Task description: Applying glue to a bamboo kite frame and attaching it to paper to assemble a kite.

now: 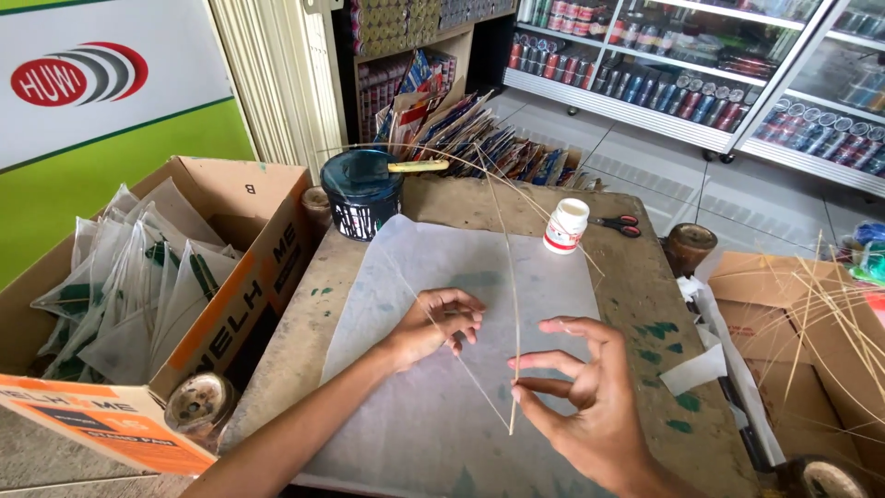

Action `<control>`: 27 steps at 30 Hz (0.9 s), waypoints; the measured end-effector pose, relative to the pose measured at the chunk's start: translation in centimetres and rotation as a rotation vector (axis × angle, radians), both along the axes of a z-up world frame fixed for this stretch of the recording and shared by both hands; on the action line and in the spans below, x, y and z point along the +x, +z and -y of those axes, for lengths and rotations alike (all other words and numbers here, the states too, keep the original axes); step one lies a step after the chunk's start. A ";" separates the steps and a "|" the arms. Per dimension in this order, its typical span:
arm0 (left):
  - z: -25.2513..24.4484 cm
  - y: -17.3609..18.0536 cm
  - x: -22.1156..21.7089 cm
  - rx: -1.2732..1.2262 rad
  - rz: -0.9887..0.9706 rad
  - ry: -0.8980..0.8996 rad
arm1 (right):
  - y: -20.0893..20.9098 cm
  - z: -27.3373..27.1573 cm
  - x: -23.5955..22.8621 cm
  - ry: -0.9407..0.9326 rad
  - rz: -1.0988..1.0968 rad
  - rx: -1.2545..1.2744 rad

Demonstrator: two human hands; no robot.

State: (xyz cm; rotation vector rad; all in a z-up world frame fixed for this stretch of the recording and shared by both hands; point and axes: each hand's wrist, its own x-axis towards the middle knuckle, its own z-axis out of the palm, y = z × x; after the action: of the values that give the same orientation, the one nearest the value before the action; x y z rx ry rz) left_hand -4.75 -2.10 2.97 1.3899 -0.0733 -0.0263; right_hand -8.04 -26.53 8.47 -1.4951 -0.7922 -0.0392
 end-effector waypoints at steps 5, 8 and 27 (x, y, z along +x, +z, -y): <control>0.1 -0.2 0.1 0.033 -0.010 -0.013 | 1.7 0.3 0.6 -0.015 0.084 0.004; 0.0 -0.8 0.3 0.026 0.017 -0.042 | 2.8 0.7 0.0 -0.045 0.097 0.001; -0.1 -0.2 0.1 0.049 0.026 -0.049 | 3.3 1.4 5.6 -0.069 0.141 -0.035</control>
State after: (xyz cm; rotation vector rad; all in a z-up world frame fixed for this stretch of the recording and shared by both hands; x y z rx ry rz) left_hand -4.66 -2.00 2.77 1.4376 -0.1296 -0.0508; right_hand -2.46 -27.96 11.74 -1.5650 -0.8579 -0.1850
